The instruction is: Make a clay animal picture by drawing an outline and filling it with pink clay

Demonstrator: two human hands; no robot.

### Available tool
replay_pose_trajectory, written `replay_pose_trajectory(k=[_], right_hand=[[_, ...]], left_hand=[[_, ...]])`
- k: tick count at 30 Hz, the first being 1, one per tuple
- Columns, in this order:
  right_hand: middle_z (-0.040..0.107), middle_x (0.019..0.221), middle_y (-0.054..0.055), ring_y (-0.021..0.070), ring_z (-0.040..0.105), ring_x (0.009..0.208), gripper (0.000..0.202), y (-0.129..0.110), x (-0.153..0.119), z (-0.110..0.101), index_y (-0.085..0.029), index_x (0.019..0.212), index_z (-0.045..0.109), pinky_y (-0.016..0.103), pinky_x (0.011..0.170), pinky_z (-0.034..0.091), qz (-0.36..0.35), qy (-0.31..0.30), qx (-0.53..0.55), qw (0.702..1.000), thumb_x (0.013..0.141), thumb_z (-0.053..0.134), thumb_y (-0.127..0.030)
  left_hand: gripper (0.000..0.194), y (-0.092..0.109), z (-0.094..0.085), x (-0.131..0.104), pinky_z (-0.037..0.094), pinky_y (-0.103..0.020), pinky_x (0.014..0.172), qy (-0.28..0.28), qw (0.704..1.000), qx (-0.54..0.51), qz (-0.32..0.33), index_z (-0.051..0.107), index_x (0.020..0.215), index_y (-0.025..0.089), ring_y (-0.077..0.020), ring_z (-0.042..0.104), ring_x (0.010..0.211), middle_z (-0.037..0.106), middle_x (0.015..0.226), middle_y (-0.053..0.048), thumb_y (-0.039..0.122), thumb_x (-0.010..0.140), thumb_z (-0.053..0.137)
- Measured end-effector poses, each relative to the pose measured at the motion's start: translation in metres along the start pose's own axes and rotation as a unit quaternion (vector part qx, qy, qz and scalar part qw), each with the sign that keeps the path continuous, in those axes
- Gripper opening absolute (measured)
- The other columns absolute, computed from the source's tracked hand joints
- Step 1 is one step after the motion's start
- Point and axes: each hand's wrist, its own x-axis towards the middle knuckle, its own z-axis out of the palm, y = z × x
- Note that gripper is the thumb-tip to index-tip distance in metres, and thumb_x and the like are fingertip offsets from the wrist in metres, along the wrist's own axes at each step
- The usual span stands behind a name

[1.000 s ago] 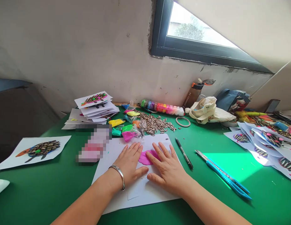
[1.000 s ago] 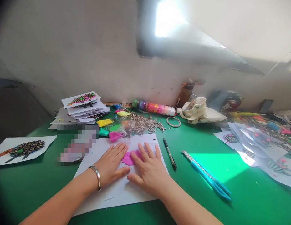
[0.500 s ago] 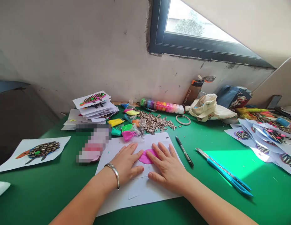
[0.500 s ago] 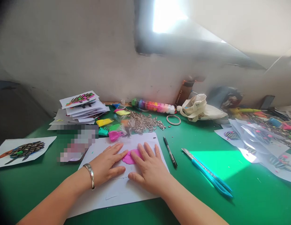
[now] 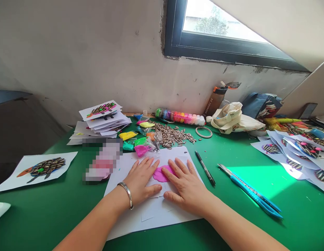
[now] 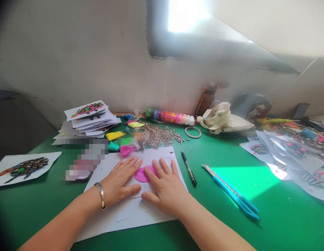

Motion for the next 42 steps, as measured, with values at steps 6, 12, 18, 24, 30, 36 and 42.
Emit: replay_pose_trajectory(k=[6, 12, 18, 24, 30, 36, 42], right_hand=[[0.014, 0.154, 0.008, 0.0389, 0.009, 0.140, 0.071, 0.0006, 0.0008, 0.0019, -0.034, 0.147, 0.018, 0.068, 0.106, 0.003, -0.004, 0.003, -0.004, 1.000, 0.086, 0.032, -0.068], [0.012, 0.155, 0.007, 0.0384, 0.011, 0.140, 0.069, -0.0010, -0.0023, -0.0016, -0.039, 0.146, 0.017, 0.068, 0.105, 0.006, -0.021, 0.027, -0.009, 0.999, 0.085, 0.033, -0.069], [0.013, 0.155, 0.003, 0.0380, 0.009, 0.140, 0.061, -0.0034, -0.0066, -0.0026, -0.042, 0.140, 0.033, 0.067, 0.106, 0.001, -0.083, 0.042, -0.025, 0.995, 0.085, 0.036, -0.069], [0.016, 0.155, 0.003, 0.0376, 0.011, 0.140, 0.060, -0.0027, -0.0052, 0.0008, -0.043, 0.140, 0.034, 0.067, 0.106, 0.003, -0.065, 0.056, -0.027, 0.996, 0.086, 0.037, -0.067], [0.012, 0.156, 0.004, 0.0393, 0.011, 0.139, 0.063, -0.0036, -0.0046, -0.0006, -0.041, 0.141, 0.032, 0.068, 0.105, 0.006, -0.076, 0.060, -0.037, 0.995, 0.085, 0.038, -0.068], [0.016, 0.155, 0.001, 0.0377, 0.007, 0.140, 0.058, -0.0066, -0.0033, -0.0034, -0.042, 0.138, 0.038, 0.067, 0.106, 0.000, -0.087, 0.051, -0.041, 0.994, 0.085, 0.038, -0.067], [0.013, 0.156, 0.003, 0.0375, 0.011, 0.140, 0.059, -0.0076, 0.0002, -0.0030, -0.042, 0.141, 0.032, 0.066, 0.106, 0.006, -0.068, 0.055, -0.027, 0.996, 0.086, 0.038, -0.066]], left_hand=[[0.070, 0.0002, -0.0015, 0.0002, 0.012, -0.055, 0.111, -0.009, 1.000, 0.008, -0.001, 0.035, 0.141, 0.029, -0.0311, 0.012, 0.141, 0.020, 0.153, -0.010, 0.058, 0.080, 0.053], [0.079, -0.0002, 0.0000, -0.0012, 0.011, -0.054, 0.112, 0.002, 1.000, 0.003, 0.007, 0.024, 0.146, 0.026, -0.0303, 0.012, 0.141, 0.020, 0.153, -0.010, 0.058, 0.080, 0.053], [0.076, -0.0019, 0.0020, -0.0010, 0.011, -0.054, 0.112, 0.003, 1.000, 0.013, 0.011, 0.032, 0.143, 0.024, -0.0306, 0.011, 0.141, 0.019, 0.153, -0.012, 0.061, 0.080, 0.052], [0.077, -0.0012, 0.0020, -0.0002, 0.011, -0.054, 0.111, -0.003, 1.000, 0.016, 0.011, 0.032, 0.143, 0.023, -0.0308, 0.011, 0.141, 0.018, 0.153, -0.013, 0.061, 0.079, 0.053], [0.077, -0.0043, 0.0065, 0.0006, 0.010, -0.054, 0.112, 0.008, 1.000, 0.006, 0.016, 0.032, 0.143, 0.025, -0.0308, 0.011, 0.141, 0.018, 0.154, -0.012, 0.060, 0.078, 0.054], [0.078, -0.0027, 0.0050, 0.0006, 0.011, -0.055, 0.111, 0.002, 1.000, 0.012, 0.014, 0.032, 0.143, 0.023, -0.0311, 0.011, 0.141, 0.019, 0.153, -0.013, 0.060, 0.078, 0.055], [0.077, -0.0028, 0.0046, 0.0006, 0.010, -0.054, 0.111, 0.000, 1.000, 0.008, 0.011, 0.032, 0.143, 0.024, -0.0303, 0.010, 0.141, 0.019, 0.153, -0.012, 0.059, 0.078, 0.054]])
